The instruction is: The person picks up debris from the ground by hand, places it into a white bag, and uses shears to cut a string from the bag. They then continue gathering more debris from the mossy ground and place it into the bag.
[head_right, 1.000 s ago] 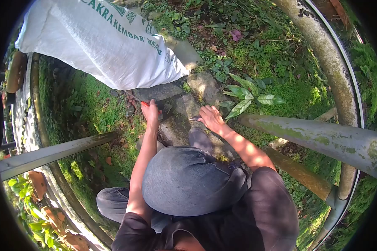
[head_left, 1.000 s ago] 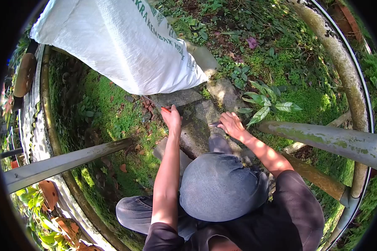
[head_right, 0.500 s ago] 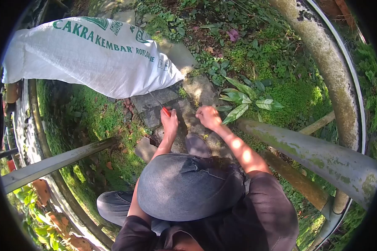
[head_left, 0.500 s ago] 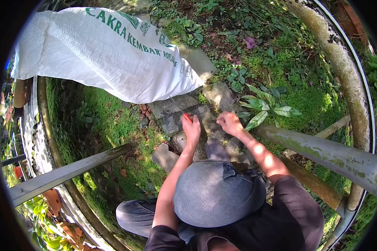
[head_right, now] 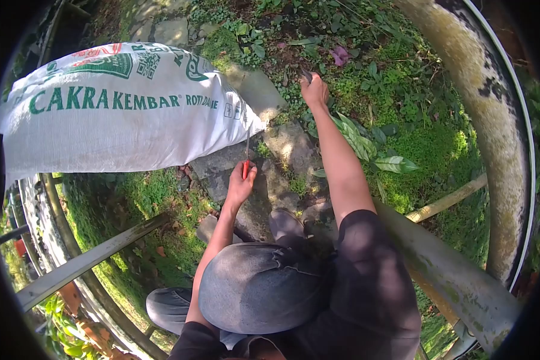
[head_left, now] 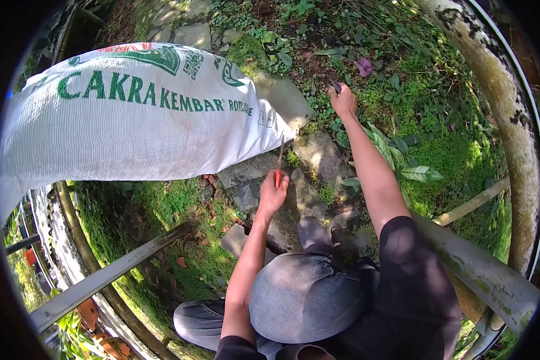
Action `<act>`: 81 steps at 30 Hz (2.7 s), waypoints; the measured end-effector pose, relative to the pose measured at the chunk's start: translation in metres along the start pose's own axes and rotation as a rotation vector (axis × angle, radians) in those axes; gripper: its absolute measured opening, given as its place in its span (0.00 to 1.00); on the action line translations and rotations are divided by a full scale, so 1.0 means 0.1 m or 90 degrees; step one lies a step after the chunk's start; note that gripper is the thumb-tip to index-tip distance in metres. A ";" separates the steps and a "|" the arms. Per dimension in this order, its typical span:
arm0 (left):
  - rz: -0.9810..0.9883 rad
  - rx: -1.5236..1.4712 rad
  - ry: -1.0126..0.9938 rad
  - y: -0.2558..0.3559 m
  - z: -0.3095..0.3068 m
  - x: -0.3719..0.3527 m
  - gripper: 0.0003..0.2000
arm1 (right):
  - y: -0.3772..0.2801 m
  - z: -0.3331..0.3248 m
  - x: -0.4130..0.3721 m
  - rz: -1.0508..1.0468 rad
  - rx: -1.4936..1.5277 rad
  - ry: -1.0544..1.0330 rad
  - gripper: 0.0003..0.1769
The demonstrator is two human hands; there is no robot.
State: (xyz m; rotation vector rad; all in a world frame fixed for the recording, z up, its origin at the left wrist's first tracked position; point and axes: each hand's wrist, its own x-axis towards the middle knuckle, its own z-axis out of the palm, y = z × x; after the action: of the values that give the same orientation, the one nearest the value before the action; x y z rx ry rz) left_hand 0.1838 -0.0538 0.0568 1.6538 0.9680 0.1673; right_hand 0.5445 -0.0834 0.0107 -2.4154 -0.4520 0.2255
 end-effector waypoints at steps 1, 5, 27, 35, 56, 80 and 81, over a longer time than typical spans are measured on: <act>-0.003 0.013 -0.009 0.03 -0.02 0.03 0.11 | 0.01 0.02 0.04 -0.017 -0.014 0.005 0.19; -0.001 0.047 -0.037 0.20 -0.11 0.18 0.13 | 0.02 0.07 0.15 -0.054 -0.069 0.010 0.16; 0.048 0.005 -0.020 0.34 -0.19 0.30 0.08 | 0.04 0.14 0.32 -0.051 -0.100 -0.030 0.17; 0.013 -0.012 -0.032 0.25 -0.18 0.30 0.10 | -0.17 0.11 0.20 -0.114 -0.017 0.094 0.18; -0.025 -0.010 -0.105 0.16 -0.52 0.21 0.13 | -0.54 0.28 0.13 -0.079 0.040 -0.110 0.13; -0.104 -0.209 0.264 1.34 -3.79 -1.35 0.16 | -6.05 -2.96 -2.12 -0.755 0.004 -0.462 0.15; -0.033 -0.312 0.282 1.44 -3.82 -1.33 0.15 | -6.13 -2.88 -2.20 -0.707 -0.244 -0.459 0.19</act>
State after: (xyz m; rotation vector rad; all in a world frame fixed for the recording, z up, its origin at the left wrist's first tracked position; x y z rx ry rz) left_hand -0.0491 0.1426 0.3592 1.1550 1.1835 0.7015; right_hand 0.2589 0.1094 0.6341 -1.9584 -2.1911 0.5200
